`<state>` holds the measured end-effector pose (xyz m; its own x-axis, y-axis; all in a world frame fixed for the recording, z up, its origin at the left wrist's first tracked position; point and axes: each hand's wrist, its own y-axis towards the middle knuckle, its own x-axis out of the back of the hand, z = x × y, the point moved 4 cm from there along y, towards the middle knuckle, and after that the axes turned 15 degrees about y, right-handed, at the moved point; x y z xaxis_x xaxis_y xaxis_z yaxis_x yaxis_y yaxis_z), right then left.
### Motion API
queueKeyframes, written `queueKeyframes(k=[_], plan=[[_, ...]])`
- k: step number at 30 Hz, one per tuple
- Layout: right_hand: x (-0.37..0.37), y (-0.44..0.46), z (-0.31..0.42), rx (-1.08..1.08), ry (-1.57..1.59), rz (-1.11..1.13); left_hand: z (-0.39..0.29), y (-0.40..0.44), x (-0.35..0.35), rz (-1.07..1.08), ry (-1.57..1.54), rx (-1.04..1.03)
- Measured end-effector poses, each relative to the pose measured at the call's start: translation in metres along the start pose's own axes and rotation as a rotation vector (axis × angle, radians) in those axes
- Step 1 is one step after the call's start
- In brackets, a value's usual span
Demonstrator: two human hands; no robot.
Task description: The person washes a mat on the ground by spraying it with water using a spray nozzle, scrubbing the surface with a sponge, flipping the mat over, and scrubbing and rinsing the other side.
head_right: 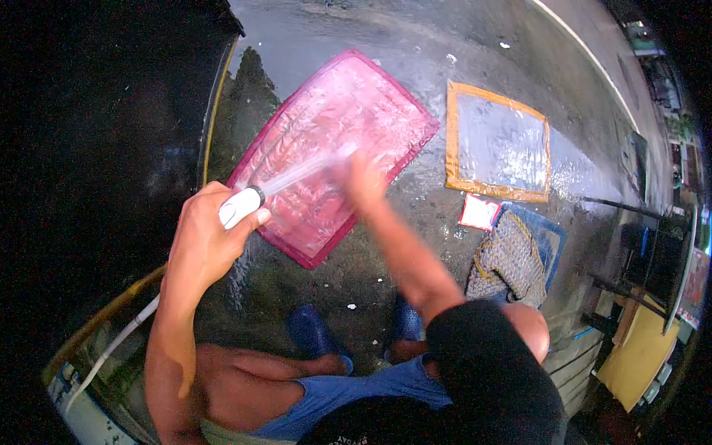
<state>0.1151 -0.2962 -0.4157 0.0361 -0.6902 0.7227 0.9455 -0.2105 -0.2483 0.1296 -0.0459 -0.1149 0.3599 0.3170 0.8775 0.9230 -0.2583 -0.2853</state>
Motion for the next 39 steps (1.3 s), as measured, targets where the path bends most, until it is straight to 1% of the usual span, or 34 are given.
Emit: queueKeyframes(k=[2, 3, 4, 5, 6, 7, 8, 9, 12, 13, 14, 16, 18, 19, 20, 21, 22, 23, 26, 27, 28, 30, 31, 32, 33, 34, 35, 36, 37, 39], plan=[[-0.078, -0.082, 0.044, 0.393, 0.079, 0.236, 0.004, 0.002, -0.003, 0.076, 0.052, 0.065], [-0.106, -0.124, 0.076, 0.574, 0.135, 0.368, 0.007, 0.002, -0.006, 0.038, 0.057, 0.055], [-0.105, -0.131, 0.087, 0.852, 0.119, 0.167, 0.011, 0.002, -0.010, 0.001, 0.062, 0.044], [-0.112, -0.107, 0.070, 0.674, 0.001, 0.372, 0.016, 0.000, -0.013, -0.041, 0.064, 0.040], [-0.124, -0.069, 0.043, 0.703, 0.058, 0.379, 0.019, -0.004, -0.009, -0.052, 0.073, 0.063], [-0.076, -0.029, 0.064, 0.702, 0.020, 0.255, 0.020, -0.007, -0.002, -0.064, 0.078, 0.081], [-0.053, 0.015, 0.062, 0.483, -0.062, 0.221, 0.020, -0.008, 0.004, -0.083, 0.082, 0.096], [-0.017, 0.053, 0.070, 0.291, -0.014, 0.114, 0.026, -0.007, 0.007, -0.139, 0.106, 0.125], [-0.029, 0.088, 0.069, 0.235, 0.056, -0.181, 0.040, -0.007, 0.025, -0.183, 0.128, 0.197], [-0.031, 0.049, 0.101, 0.031, 0.055, 0.011, 0.043, -0.006, 0.024, -0.195, 0.124, 0.199], [-0.074, 0.020, 0.104, 0.107, 0.077, 0.078, 0.044, -0.004, 0.023, -0.209, 0.119, 0.198], [-0.131, -0.050, 0.133, 0.534, 0.020, 0.405, 0.043, 0.000, 0.019, -0.189, 0.081, 0.184], [-0.129, -0.052, 0.151, 0.884, 0.084, 0.237, 0.040, 0.000, 0.016, -0.153, 0.058, 0.209], [-0.122, -0.025, 0.150, 0.852, 0.045, 0.293, 0.036, 0.000, 0.016, -0.130, 0.043, 0.207], [-0.126, 0.025, 0.143, 0.615, -0.210, 0.513, 0.033, -0.002, 0.016, -0.100, 0.027, 0.209], [-0.076, 0.064, 0.152, 0.512, -0.118, 0.354, 0.032, -0.003, 0.016, -0.078, 0.007, 0.212], [-0.056, 0.119, 0.129, 0.331, -0.114, 0.277, 0.033, -0.004, 0.016, -0.075, 0.011, 0.214], [-0.021, 0.143, 0.129, 0.340, -0.093, -0.010, 0.032, -0.006, 0.017, -0.084, 0.005, 0.208], [-0.027, 0.166, 0.117, 0.244, -0.038, -0.084, 0.030, -0.004, 0.020, -0.108, 0.003, 0.189], [-0.059, 0.144, 0.118, 0.217, 0.017, -0.014, 0.030, 0.000, 0.016, -0.104, -0.009, 0.182], [-0.079, 0.106, 0.128, 0.397, 0.044, 0.119, 0.031, 0.006, 0.010, -0.102, -0.024, 0.176], [-0.118, 0.026, 0.149, 0.710, 0.081, 0.236, 0.025, 0.015, 0.008, -0.103, -0.013, 0.144], [-0.119, 0.011, 0.157, 0.779, 0.096, 0.282, 0.023, 0.018, 0.008, -0.099, 0.010, 0.117], [-0.114, 0.020, 0.157, 0.795, 0.081, 0.333, 0.021, 0.020, 0.007, -0.097, 0.037, 0.099], [-0.102, 0.051, 0.151, 0.714, 0.020, 0.377, 0.018, 0.020, 0.007, -0.097, 0.017, 0.096], [-0.080, 0.092, 0.141, 0.568, -0.061, 0.386, 0.014, 0.018, 0.008, -0.091, -0.005, 0.093], [-0.046, 0.138, 0.133, 0.440, -0.093, 0.320, 0.010, 0.017, 0.009, -0.101, -0.028, 0.097], [-0.020, 0.180, 0.112, 0.339, -0.046, 0.188, 0.008, 0.014, 0.011, -0.095, -0.035, 0.120], [0.007, 0.212, 0.098, 0.331, -0.108, 0.000, 0.005, 0.011, 0.015, -0.090, -0.042, 0.140], [-0.001, 0.210, 0.078, 0.308, 0.041, -0.104, -0.001, 0.012, 0.019, -0.105, -0.048, 0.142]])
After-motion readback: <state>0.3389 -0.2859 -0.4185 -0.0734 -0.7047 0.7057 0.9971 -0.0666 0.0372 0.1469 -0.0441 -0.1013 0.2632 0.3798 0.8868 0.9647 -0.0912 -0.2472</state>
